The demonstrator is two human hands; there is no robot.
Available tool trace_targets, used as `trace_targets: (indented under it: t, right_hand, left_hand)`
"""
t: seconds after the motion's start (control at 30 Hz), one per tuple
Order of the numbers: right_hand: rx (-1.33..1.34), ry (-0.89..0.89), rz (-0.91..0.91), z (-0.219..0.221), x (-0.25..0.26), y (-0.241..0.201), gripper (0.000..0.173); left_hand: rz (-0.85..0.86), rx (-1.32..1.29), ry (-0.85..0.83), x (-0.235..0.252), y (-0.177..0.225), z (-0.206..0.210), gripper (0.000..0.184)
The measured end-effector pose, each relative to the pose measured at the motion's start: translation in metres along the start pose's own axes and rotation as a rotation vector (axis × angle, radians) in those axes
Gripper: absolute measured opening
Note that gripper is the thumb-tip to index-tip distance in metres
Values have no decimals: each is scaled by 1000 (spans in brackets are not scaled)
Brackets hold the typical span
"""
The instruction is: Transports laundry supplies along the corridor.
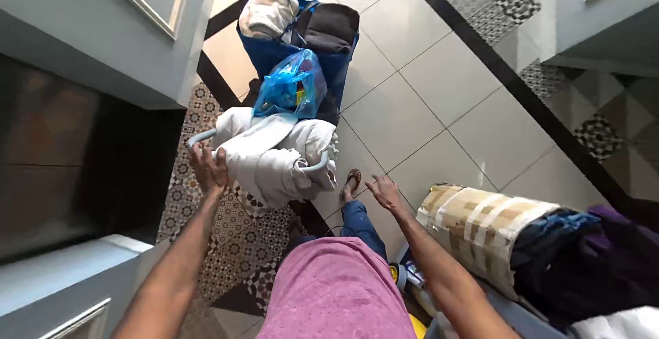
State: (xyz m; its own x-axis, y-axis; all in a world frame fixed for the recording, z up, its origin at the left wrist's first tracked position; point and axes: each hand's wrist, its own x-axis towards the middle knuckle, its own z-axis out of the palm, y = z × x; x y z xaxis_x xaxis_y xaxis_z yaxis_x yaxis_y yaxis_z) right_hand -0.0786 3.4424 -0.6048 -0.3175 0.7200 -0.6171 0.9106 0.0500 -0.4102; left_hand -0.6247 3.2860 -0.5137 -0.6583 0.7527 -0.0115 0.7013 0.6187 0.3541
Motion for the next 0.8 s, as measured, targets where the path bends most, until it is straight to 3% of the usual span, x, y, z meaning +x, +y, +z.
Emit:
trace_targets:
  t: [0.07,0.13,0.2,0.3,0.4,0.47,0.57,0.67,0.8]
  right_hand:
    - [24,-318,225,-22,5,64,67]
    - [2,-570,286,-57,8,112,65]
    - [27,-588,225,-95,24,149,56]
    - [86,-328,281,-146,31,179,48]
    - [211,-70,405,-185,60,185,44]
    - [294,-39,433,-198,86,187,43]
    - [255,-216,351,-214,131,176,43]
    - [109,-401,219,-238,179,145,46]
    - [8,-491,137,-285,248,105,46]
  left_hand:
    - [-4,35,-31,14,18,-6,69]
    - [-60,72,-70,27,37,-10,65]
    - [-160,101,-149,52,64,-14,58]
    - [-297,154,-273,74,101,-26,54]
    - [-414,214,-326,110,123,-23,54]
    - [-476,289,-376,135,143,-18,53]
    - [-490,320,-262,179,180,5,45]
    - [-351,235,-165,231,229,50,55]
    - [-204,57,-218,311,285,135,75]
